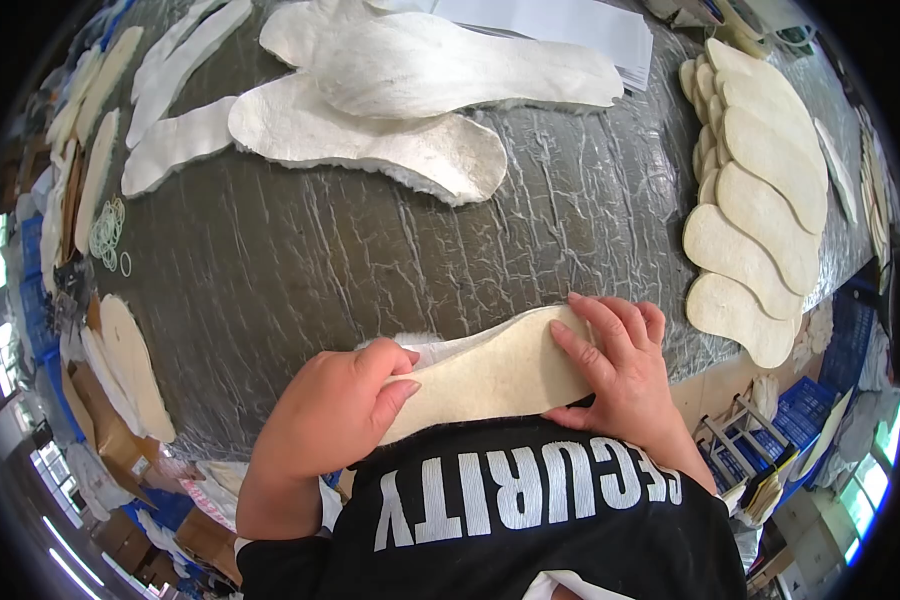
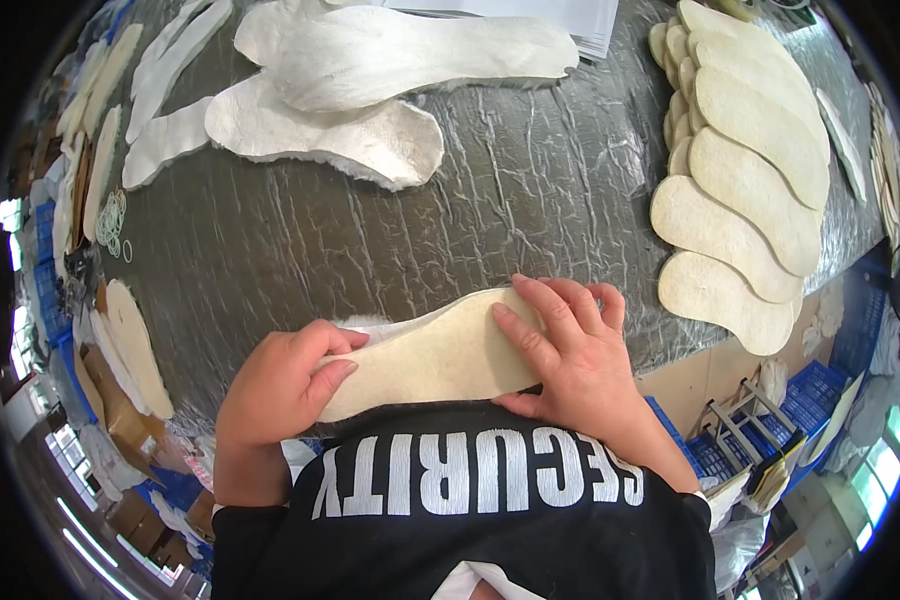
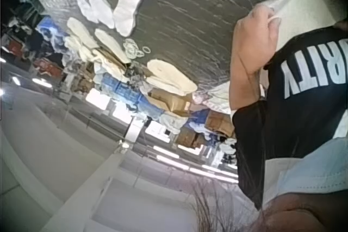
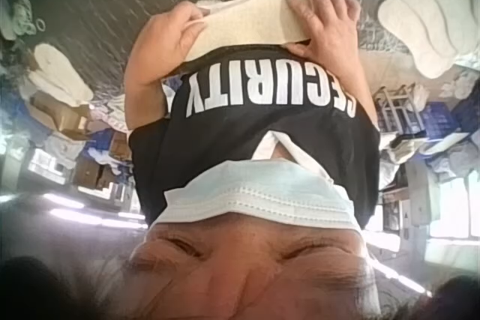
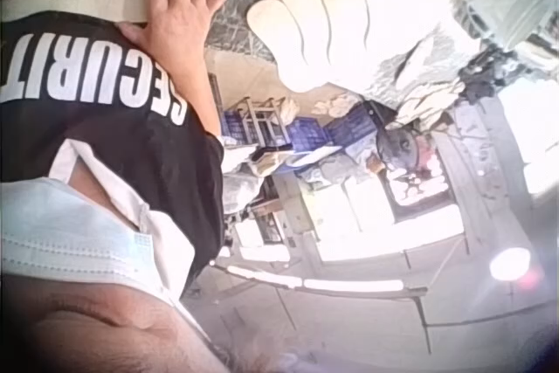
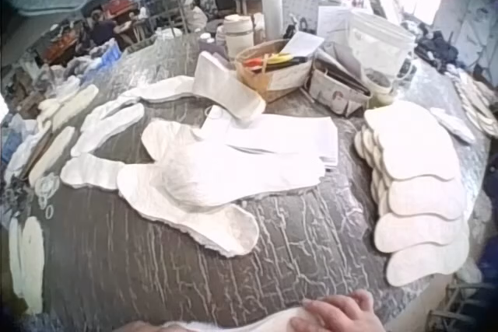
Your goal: Layering and assembling components of shoe insoles in a manufacturing environment.
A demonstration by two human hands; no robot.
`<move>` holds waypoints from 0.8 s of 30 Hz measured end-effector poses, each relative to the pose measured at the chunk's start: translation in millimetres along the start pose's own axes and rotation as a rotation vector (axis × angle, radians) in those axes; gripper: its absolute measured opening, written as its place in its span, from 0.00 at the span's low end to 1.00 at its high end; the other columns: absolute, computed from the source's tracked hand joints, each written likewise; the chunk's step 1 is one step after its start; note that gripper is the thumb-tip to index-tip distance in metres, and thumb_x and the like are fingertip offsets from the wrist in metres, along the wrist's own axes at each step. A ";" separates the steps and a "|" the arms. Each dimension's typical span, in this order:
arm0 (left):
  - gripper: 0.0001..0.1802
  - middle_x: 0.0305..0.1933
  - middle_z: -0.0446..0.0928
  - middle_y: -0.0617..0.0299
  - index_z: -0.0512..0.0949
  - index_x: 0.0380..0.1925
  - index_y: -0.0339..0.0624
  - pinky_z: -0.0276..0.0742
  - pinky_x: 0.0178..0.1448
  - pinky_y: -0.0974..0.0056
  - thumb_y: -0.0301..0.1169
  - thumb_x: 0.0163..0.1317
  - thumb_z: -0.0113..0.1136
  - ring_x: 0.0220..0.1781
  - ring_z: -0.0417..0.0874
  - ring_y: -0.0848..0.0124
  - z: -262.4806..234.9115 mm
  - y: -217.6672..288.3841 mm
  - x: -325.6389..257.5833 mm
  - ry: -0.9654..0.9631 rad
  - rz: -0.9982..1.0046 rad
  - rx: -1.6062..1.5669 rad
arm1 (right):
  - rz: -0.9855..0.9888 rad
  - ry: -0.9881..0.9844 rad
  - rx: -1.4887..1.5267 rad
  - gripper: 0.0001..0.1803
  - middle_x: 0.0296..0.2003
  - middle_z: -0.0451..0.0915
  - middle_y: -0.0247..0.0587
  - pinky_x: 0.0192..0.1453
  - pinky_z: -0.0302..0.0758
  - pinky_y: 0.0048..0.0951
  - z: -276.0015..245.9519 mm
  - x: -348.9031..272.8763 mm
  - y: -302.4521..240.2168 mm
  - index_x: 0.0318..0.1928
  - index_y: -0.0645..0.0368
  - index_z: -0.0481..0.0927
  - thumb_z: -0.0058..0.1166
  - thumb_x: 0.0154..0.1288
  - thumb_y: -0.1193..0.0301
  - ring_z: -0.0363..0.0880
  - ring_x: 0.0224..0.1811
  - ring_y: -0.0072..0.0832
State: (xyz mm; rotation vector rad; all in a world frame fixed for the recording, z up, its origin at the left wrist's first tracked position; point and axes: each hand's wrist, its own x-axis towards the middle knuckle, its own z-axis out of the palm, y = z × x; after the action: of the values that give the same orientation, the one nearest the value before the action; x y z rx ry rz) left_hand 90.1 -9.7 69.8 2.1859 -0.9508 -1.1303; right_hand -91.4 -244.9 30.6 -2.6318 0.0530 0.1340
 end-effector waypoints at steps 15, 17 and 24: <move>0.07 0.24 0.78 0.51 0.77 0.29 0.35 0.73 0.31 0.63 0.29 0.58 0.60 0.24 0.80 0.62 8.1 -2.6 9.2 0.109 -0.159 -0.012 | -0.023 -0.022 -0.072 0.43 0.62 0.66 0.48 0.67 0.52 0.58 -14.9 6.3 -6.5 0.59 0.48 0.74 0.65 0.42 0.43 0.64 0.62 0.49; 0.08 0.23 0.77 0.50 0.76 0.29 0.36 0.73 0.32 0.58 0.30 0.57 0.60 0.26 0.79 0.55 10.3 0.0 9.9 0.131 -0.124 0.007 | -0.029 -0.002 -0.070 0.41 0.62 0.66 0.49 0.68 0.52 0.60 -18.2 12.4 -10.1 0.59 0.50 0.74 0.65 0.45 0.45 0.64 0.63 0.51; 0.11 0.34 0.81 0.52 0.80 0.40 0.36 0.76 0.41 0.64 0.25 0.57 0.62 0.35 0.83 0.60 10.1 -4.8 11.4 0.263 0.095 -0.022 | -0.246 0.055 0.320 0.32 0.60 0.67 0.53 0.65 0.67 0.47 26.8 51.2 -18.8 0.56 0.60 0.73 0.67 0.49 0.66 0.65 0.63 0.51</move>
State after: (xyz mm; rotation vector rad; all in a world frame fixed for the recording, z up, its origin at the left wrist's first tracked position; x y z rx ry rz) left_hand 87.9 -16.5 55.5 2.1804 -0.9097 -0.7819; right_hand -41.6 -216.1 11.0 -2.2995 -0.2126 -0.0297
